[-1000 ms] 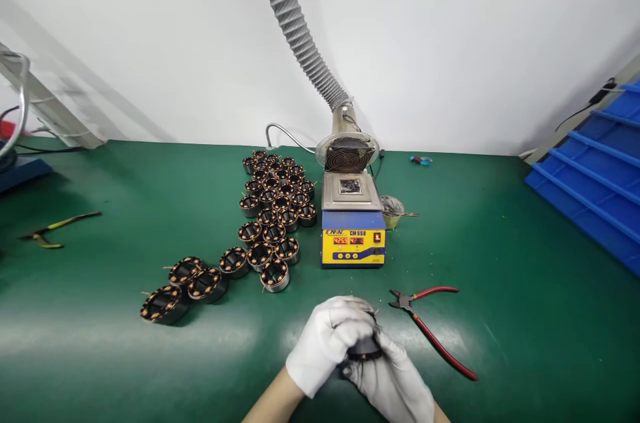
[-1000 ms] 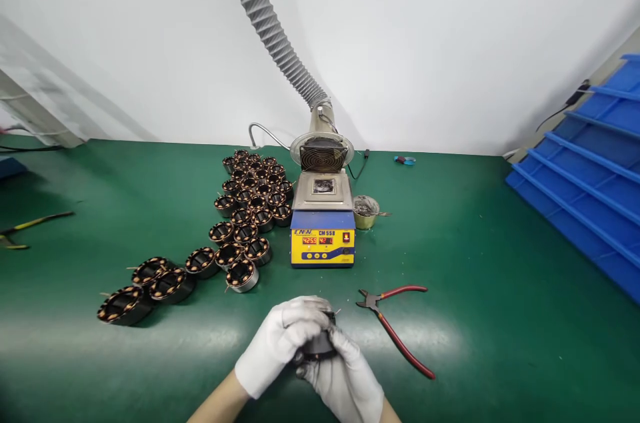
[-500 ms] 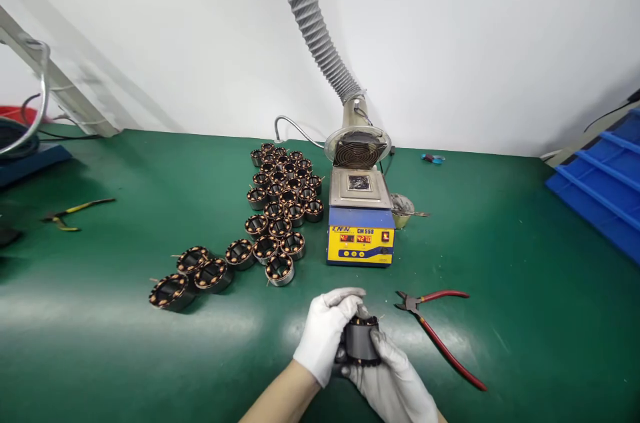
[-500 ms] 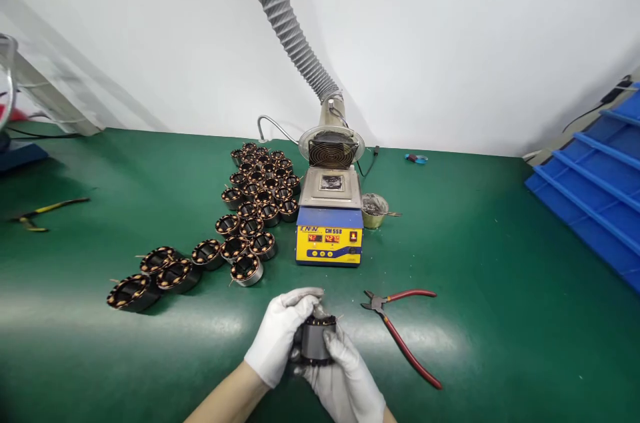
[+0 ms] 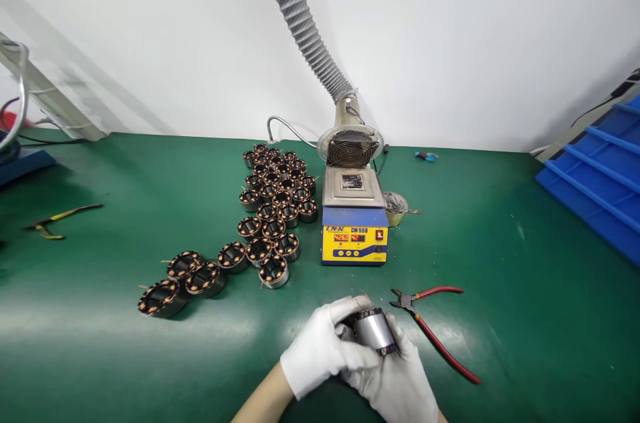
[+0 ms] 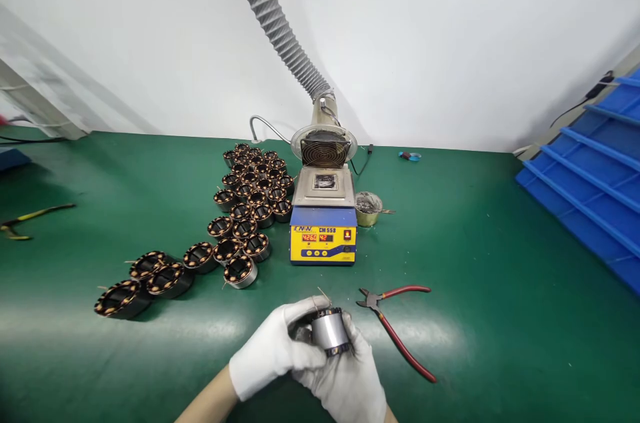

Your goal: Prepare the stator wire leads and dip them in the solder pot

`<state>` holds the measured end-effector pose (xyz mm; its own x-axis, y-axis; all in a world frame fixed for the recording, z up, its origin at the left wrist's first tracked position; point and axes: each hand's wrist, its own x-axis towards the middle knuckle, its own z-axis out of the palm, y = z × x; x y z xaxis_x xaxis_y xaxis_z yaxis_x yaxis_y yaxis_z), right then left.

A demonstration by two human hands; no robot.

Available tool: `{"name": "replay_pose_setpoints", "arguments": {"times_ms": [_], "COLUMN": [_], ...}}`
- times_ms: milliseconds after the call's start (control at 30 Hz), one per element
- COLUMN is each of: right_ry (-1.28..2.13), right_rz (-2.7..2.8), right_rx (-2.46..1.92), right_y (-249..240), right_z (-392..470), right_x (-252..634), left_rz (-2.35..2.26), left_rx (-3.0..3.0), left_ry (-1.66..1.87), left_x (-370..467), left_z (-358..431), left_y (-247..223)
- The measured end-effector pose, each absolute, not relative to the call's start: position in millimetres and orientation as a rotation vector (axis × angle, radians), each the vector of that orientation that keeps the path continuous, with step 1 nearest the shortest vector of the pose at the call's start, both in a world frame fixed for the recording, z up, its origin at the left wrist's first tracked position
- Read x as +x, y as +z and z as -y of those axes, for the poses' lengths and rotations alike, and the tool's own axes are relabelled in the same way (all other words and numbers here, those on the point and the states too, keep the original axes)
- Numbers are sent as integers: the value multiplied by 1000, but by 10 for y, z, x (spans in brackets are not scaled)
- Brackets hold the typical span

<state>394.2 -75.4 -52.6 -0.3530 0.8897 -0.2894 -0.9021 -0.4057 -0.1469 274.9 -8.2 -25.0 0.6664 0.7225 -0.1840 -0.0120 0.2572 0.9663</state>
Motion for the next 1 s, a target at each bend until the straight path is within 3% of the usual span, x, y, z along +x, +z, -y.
{"name": "replay_pose_setpoints", "arguments": {"times_ms": [133, 267, 400, 500, 667, 767, 867, 1000], "right_ry": [2046, 2082, 1988, 1821, 1289, 951, 793, 729], "right_rz": [-14, -7, 63, 154, 487, 705, 907, 1063], "right_rx": [-377, -381, -472, -651, -1161, -1415, -1513, -1621], "right_y": [-540, -564, -575, -617, -801, -903, -959, -1010], "right_z": [759, 774, 783, 776, 812, 846, 843, 819], "right_x": [3915, 3924, 3905, 3857, 3793, 3758, 3730, 3726], "left_rz": [-986, -899, -827, -987, -965, -801, -719, -822], "left_rx": [906, 579, 717, 984, 847, 1036, 1054, 656], "left_ry": [881, 1125, 875, 682, 1034, 843, 610, 845], "left_x": [2855, 2818, 2766, 2766, 2567, 2511, 2684, 2890], "left_z": [-1, -113, -50, 17, -131, -144, -22, 50], "left_y": [-290, -357, -248, -213, -342, -337, -332, -401]}}
